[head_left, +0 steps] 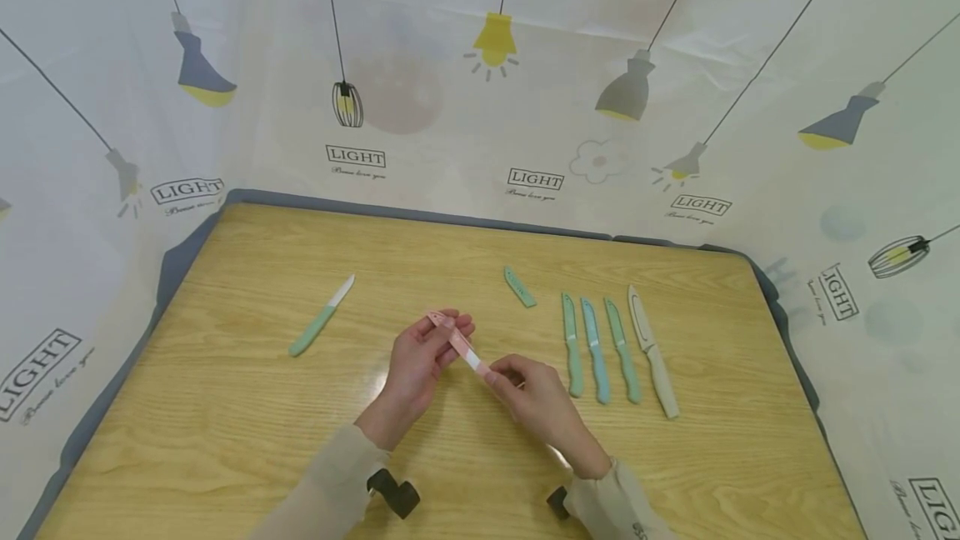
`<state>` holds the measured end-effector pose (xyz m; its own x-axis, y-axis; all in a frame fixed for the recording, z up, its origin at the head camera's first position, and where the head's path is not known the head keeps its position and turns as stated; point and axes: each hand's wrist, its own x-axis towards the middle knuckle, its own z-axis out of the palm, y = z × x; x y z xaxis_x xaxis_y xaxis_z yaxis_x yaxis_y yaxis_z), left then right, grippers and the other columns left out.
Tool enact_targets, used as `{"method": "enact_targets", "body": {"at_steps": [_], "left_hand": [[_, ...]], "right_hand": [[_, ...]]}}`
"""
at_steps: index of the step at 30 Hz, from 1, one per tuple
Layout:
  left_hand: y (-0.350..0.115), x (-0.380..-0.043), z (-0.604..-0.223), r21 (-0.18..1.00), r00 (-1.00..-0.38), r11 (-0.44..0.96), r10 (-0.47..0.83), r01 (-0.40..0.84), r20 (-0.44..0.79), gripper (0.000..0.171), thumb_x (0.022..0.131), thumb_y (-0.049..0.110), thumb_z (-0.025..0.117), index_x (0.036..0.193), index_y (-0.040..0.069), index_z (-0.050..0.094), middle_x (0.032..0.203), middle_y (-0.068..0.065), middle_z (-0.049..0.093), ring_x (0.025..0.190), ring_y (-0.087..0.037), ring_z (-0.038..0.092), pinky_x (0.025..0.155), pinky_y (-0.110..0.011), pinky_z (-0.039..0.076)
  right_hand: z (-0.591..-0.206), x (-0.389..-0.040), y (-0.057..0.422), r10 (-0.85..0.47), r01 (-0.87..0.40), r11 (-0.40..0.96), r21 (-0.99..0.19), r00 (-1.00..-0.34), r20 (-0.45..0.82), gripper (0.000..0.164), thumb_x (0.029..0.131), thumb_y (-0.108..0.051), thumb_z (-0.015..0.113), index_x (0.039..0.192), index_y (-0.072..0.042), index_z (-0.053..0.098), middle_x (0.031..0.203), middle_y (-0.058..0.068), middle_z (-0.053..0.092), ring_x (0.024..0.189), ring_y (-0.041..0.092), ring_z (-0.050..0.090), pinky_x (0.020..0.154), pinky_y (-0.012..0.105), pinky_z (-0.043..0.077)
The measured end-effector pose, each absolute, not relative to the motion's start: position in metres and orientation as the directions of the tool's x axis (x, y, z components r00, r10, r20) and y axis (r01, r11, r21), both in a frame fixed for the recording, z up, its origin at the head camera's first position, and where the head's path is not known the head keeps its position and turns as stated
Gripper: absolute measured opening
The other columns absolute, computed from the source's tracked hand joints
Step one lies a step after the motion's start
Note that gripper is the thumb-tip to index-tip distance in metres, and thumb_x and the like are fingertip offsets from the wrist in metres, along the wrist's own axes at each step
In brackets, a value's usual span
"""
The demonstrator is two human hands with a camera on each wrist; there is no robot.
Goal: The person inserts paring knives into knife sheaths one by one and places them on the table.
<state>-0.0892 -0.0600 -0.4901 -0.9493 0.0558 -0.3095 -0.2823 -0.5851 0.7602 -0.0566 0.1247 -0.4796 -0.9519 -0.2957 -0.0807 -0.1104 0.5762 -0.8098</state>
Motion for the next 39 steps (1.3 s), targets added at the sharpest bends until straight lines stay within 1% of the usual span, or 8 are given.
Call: {"method": "enact_targets", "body": {"at_steps": [5,9,12,18,21,32,36,39], "left_hand": [[-0.0593,-0.0881,-0.4925,0.763,-0.949,-0.580,0.058,-0.285,-0.311,0.035,0.097,0.007,0.055,0.126,-0.013,0.048,0.112,-0.017,0.067,0.106,-0.027,0.064,0.092,-0.034,0.053],[-0.0583,-0.0869,-0.4929,0.755,-0.947,-0.588,0.063,-0.290,-0.315,0.030,0.098,0.005,0.054,0.123,-0.011,0.051,0.113,-0.018,0.066,0.106,-0.027,0.064,0.092,-0.034,0.052],[-0.0577,-0.0867,-0.4935,0.752,-0.946,-0.590,0.064,-0.293,-0.318,0.029,0.098,0.005,0.054,0.122,-0.010,0.051,0.114,-0.018,0.066,0.106,-0.026,0.064,0.092,-0.033,0.052],[-0.0565,-0.0851,-0.4943,0.758,-0.949,-0.584,0.073,-0.290,-0.307,0.033,0.097,0.004,0.054,0.126,-0.012,0.049,0.114,-0.017,0.066,0.106,-0.026,0.064,0.092,-0.033,0.052],[-0.0554,-0.0833,-0.4944,0.758,-0.950,-0.584,0.086,-0.291,-0.299,0.034,0.098,0.004,0.053,0.127,-0.013,0.048,0.117,-0.020,0.065,0.107,-0.026,0.064,0.093,-0.033,0.051],[-0.0537,-0.0849,-0.4978,0.742,-0.942,-0.595,0.083,-0.309,-0.326,0.027,0.098,0.005,0.054,0.121,-0.010,0.052,0.115,-0.019,0.065,0.108,-0.027,0.063,0.093,-0.033,0.051],[-0.0542,-0.0858,-0.4980,0.742,-0.939,-0.592,0.079,-0.314,-0.335,0.028,0.097,0.005,0.055,0.121,-0.009,0.052,0.115,-0.020,0.065,0.108,-0.027,0.063,0.093,-0.033,0.052],[-0.0539,-0.0862,-0.4983,0.738,-0.936,-0.596,0.070,-0.316,-0.344,0.030,0.097,0.004,0.055,0.122,-0.011,0.051,0.115,-0.019,0.066,0.107,-0.027,0.064,0.093,-0.033,0.052]], "right_hand": [[-0.4810,-0.0571,0.1234,-0.292,-0.127,0.583,-0.803,-0.955,-0.061,0.020,0.095,-0.029,0.060,0.099,-0.012,0.071,0.079,-0.009,0.066,0.064,0.008,0.057,0.051,0.023,0.051],[-0.4818,-0.0573,0.1226,-0.289,-0.135,0.588,-0.798,-0.956,-0.051,0.019,0.095,-0.028,0.061,0.099,-0.012,0.071,0.079,-0.010,0.066,0.066,0.007,0.058,0.052,0.023,0.052],[-0.4822,-0.0576,0.1222,-0.289,-0.140,0.589,-0.796,-0.956,-0.045,0.018,0.094,-0.027,0.061,0.099,-0.012,0.071,0.079,-0.010,0.066,0.066,0.007,0.058,0.052,0.023,0.052],[-0.4819,-0.0579,0.1216,-0.285,-0.141,0.589,-0.795,-0.957,-0.042,0.019,0.095,-0.027,0.061,0.099,-0.012,0.071,0.078,-0.010,0.065,0.065,0.007,0.057,0.052,0.023,0.052],[-0.4819,-0.0583,0.1210,-0.284,-0.150,0.589,-0.794,-0.958,-0.029,0.021,0.095,-0.029,0.061,0.098,-0.011,0.071,0.077,-0.010,0.064,0.065,0.007,0.056,0.052,0.023,0.052],[-0.4825,-0.0597,0.1178,-0.273,-0.148,0.604,-0.783,-0.961,-0.029,0.022,0.094,-0.030,0.062,0.096,-0.011,0.071,0.077,-0.009,0.064,0.065,0.007,0.056,0.052,0.022,0.052],[-0.4846,-0.0608,0.1167,-0.275,-0.166,0.640,-0.750,-0.961,-0.021,0.024,0.094,-0.033,0.061,0.096,-0.012,0.071,0.081,-0.009,0.066,0.069,0.005,0.058,0.058,0.023,0.053],[-0.4873,-0.0620,0.1155,-0.280,-0.211,0.702,-0.681,-0.960,0.009,0.025,0.094,-0.035,0.061,0.097,-0.012,0.071,0.080,-0.010,0.065,0.067,0.004,0.056,0.059,0.022,0.053]]}}
